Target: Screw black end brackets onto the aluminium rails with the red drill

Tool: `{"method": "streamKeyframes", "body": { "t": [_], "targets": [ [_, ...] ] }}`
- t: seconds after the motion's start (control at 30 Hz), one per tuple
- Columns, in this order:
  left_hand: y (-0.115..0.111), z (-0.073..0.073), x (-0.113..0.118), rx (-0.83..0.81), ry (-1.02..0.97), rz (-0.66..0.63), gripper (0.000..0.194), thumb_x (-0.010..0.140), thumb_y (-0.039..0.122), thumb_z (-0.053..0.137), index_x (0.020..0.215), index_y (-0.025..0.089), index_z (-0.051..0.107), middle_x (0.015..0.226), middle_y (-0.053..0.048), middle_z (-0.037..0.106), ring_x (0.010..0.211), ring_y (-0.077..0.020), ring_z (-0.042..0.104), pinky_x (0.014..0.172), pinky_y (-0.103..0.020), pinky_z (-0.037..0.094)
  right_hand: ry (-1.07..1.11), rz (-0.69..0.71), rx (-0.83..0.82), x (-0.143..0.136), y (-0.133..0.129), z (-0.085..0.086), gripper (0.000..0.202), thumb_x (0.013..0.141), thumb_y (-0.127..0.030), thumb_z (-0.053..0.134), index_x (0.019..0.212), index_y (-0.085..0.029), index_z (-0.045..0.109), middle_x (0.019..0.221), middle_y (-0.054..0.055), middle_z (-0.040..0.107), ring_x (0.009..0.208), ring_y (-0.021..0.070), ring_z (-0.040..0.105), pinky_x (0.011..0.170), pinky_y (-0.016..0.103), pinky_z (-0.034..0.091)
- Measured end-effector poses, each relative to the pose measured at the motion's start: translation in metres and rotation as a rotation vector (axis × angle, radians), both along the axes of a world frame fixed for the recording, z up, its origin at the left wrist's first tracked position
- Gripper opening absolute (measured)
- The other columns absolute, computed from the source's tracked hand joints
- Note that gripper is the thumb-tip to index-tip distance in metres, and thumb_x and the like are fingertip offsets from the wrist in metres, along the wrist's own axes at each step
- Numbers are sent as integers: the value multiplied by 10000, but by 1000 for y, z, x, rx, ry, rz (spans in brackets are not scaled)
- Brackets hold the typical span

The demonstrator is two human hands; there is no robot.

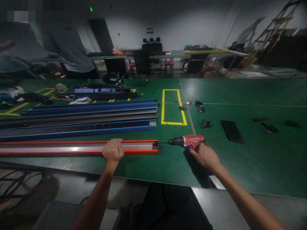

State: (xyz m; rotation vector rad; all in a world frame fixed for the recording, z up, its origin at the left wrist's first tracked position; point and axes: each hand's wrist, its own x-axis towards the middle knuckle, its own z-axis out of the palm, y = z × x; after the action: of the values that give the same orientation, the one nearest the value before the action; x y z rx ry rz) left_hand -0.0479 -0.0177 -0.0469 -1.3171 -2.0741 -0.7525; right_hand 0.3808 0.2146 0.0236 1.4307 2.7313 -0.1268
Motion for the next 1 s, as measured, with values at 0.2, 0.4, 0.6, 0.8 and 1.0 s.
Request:
{"method": "streamKeyframes", "body": {
  "t": [0.2,0.4,0.6,0.8,1.0],
  "targets": [
    [0,1,1,4,-11,10,403,924,289,423,1025,174,796,1047,-149,811,1036,-318,750,1006,-476,527,52,-78,34,0,0,-5,722,959,-679,327,989,-83,733,906,247,733,824,356,688,774,453,491],
    [0,4,3,0,9,17,414,930,291,404,1003,176,795,1030,-138,812,1020,-314,750,997,-476,535,-21,63,38,2,1,-3,627,977,-579,337,1057,-122,759,937,230,719,792,333,664,782,460,469],
    [1,4,4,18,-31,-8,417,926,293,407,1010,161,793,1032,-161,806,1003,-317,746,1003,-501,532,-50,81,18,3,2,-1,640,1001,-542,298,1053,-105,763,945,237,708,808,322,656,817,473,476],
    [1,4,4,11,-14,11,405,917,291,413,1008,168,789,1022,-151,799,1001,-306,733,981,-481,529,68,28,23,5,3,-8,597,967,-591,364,963,-136,751,884,213,703,778,318,651,804,480,482],
    [0,2,2,18,31,-17,401,943,259,416,1026,151,794,1022,-163,806,995,-315,744,971,-472,529,173,-66,32,1,1,-9,626,917,-668,426,936,-118,725,855,208,687,777,311,660,760,438,469]
  ]
}}
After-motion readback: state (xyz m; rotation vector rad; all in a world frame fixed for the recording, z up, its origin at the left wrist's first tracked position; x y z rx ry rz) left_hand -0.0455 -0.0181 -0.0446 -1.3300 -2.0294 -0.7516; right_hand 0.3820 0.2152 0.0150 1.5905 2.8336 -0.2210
